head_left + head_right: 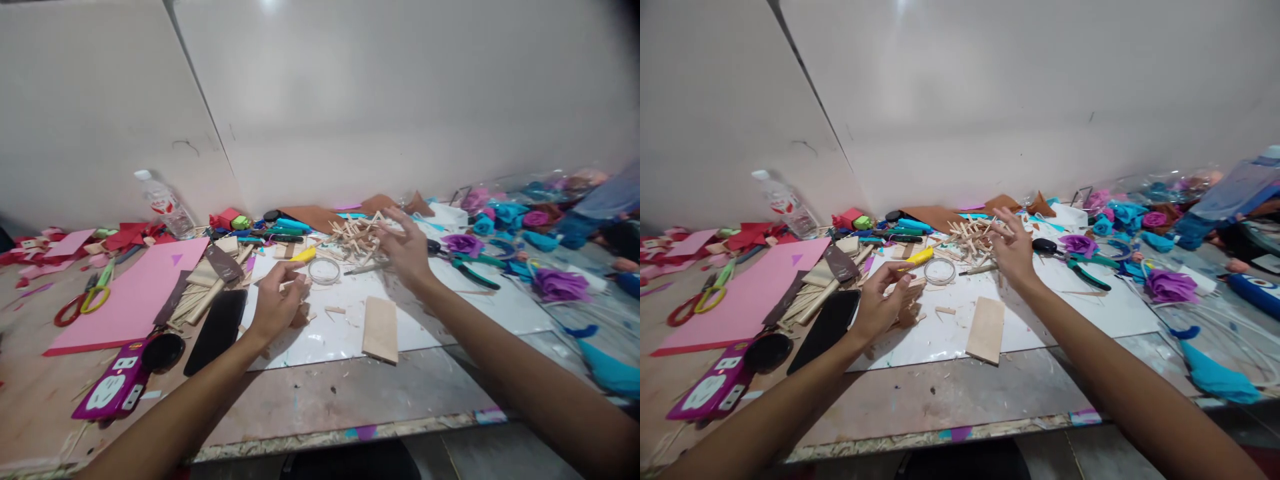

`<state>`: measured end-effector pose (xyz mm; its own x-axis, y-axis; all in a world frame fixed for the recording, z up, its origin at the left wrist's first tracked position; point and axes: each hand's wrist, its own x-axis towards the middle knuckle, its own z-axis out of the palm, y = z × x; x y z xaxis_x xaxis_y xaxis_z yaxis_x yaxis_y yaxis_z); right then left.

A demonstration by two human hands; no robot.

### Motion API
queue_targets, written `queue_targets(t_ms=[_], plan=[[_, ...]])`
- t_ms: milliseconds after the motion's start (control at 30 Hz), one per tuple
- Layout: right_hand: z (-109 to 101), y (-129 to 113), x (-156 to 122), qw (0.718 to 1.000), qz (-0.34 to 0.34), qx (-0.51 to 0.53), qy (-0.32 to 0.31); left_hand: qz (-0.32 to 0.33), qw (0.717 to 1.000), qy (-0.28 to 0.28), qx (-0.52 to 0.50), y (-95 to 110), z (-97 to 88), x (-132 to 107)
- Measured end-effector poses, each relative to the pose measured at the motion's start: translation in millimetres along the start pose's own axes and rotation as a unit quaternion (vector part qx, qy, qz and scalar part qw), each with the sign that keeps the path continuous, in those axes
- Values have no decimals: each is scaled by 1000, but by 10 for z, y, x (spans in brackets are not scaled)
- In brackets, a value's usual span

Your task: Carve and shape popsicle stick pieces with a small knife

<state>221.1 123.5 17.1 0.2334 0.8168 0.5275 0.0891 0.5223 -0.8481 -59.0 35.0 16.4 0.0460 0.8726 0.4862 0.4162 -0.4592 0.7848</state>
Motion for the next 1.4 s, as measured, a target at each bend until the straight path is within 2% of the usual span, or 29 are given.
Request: queue_targets(t_ms=[100, 200, 333, 400, 467, 567, 633, 767, 867, 1000, 1133, 1200, 1400], plan=[[-166, 72, 158, 995, -28, -35, 89, 23, 998, -35, 49, -6, -4, -2], [-273, 90, 218, 985, -56, -74, 145, 38, 991, -78, 104, -36, -43, 42], [-276, 1, 173, 972, -98, -118, 181, 39, 975, -133, 174, -73, -192, 145], [-222, -75, 102, 968, -124, -132, 172, 32, 962, -183, 202, -80, -277, 178], [-145, -157, -4, 966, -172, -151, 120, 23, 948, -225, 225, -80, -340, 188], [-21, -277, -205, 941, -280, -185, -39, 19, 933, -269, 237, -67, -375, 182], [51, -335, -340, 918, -320, -195, -131, 26, 929, -289, 232, -54, -370, 180], [176, -378, -563, 866, -354, -203, -289, 38, 928, -299, 218, -39, -361, 208], [251, -400, -703, 829, -353, -223, -371, 38, 934, -286, 209, -64, -377, 249], [312, -475, -856, 783, -295, -322, -442, 34, 939, -272, 206, -117, -401, 282], [354, -518, -947, 751, -270, -365, -480, 30, 932, -293, 210, -103, -415, 267], [377, -513, -971, 744, -264, -375, -486, 34, 920, -317, 227, -76, -417, 251], [449, -480, -997, 748, -260, -379, -479, 52, 861, -415, 290, -47, -393, 216]])
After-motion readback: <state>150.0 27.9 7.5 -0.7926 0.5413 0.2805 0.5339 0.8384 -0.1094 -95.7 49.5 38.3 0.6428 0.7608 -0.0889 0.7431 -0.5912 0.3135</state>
